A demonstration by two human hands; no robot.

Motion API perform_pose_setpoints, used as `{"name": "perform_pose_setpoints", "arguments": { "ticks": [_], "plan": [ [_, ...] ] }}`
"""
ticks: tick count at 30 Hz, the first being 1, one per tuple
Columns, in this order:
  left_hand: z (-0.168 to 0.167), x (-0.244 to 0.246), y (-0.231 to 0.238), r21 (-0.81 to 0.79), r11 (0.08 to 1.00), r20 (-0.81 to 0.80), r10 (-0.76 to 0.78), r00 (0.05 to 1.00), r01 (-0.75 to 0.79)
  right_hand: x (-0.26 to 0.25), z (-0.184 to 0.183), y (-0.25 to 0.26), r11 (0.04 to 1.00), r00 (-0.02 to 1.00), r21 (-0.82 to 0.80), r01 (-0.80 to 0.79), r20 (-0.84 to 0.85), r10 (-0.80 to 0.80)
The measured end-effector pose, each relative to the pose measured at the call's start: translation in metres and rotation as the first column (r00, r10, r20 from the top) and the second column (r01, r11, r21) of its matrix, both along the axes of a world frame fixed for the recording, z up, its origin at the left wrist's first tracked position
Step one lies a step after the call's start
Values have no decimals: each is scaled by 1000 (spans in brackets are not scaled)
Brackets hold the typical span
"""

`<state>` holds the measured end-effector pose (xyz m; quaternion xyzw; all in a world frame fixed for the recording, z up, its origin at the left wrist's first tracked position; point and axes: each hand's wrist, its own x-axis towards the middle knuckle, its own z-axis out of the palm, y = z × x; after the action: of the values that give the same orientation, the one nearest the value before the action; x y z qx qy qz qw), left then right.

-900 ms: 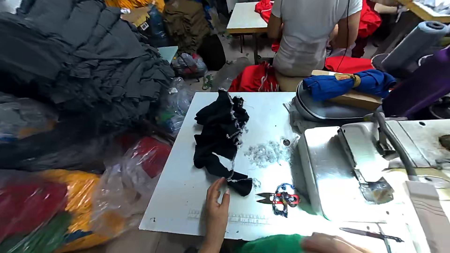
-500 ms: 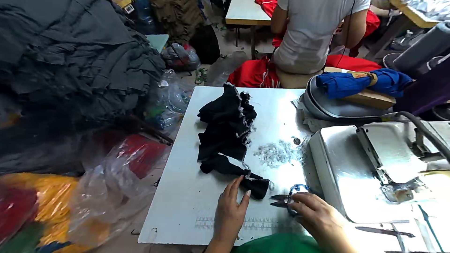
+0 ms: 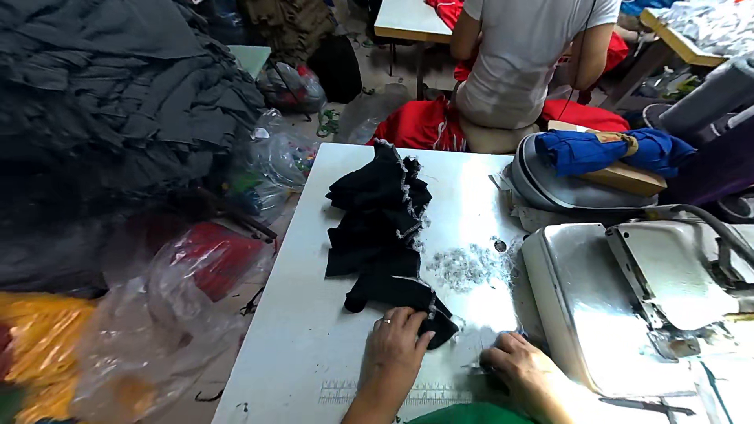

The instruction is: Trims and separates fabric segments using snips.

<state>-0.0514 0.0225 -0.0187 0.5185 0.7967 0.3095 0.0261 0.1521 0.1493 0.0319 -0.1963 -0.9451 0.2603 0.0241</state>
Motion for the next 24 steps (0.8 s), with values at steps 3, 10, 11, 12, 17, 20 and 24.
{"name": "perform_pose_setpoints", "arguments": {
  "ticks": [3,10,11,12,17,20,24],
  "plan": [
    [1,-3,-1,51,999,1,-9,1000,9,1,25,4,995,994,-73,69,-80,-74],
    [40,-8,1,221,975,306,-86,948,17,-14,37,14,822,905,-525,221,-203,-374],
    [45,-7,1,237,971,363,-110,925,22,-20,38,14,785,892,-568,248,-183,-414],
    [49,-5,0,248,968,400,-122,908,21,-26,40,14,734,880,-624,270,-150,-451],
    [56,7,-9,286,958,465,-162,870,25,-53,45,22,508,923,-790,344,185,-337],
    [56,10,-13,361,932,514,-225,828,30,-62,37,16,325,928,-877,355,288,-237],
    [56,13,-21,359,931,517,-262,815,72,-60,38,7,155,927,-953,261,203,-314]
  ]
}}
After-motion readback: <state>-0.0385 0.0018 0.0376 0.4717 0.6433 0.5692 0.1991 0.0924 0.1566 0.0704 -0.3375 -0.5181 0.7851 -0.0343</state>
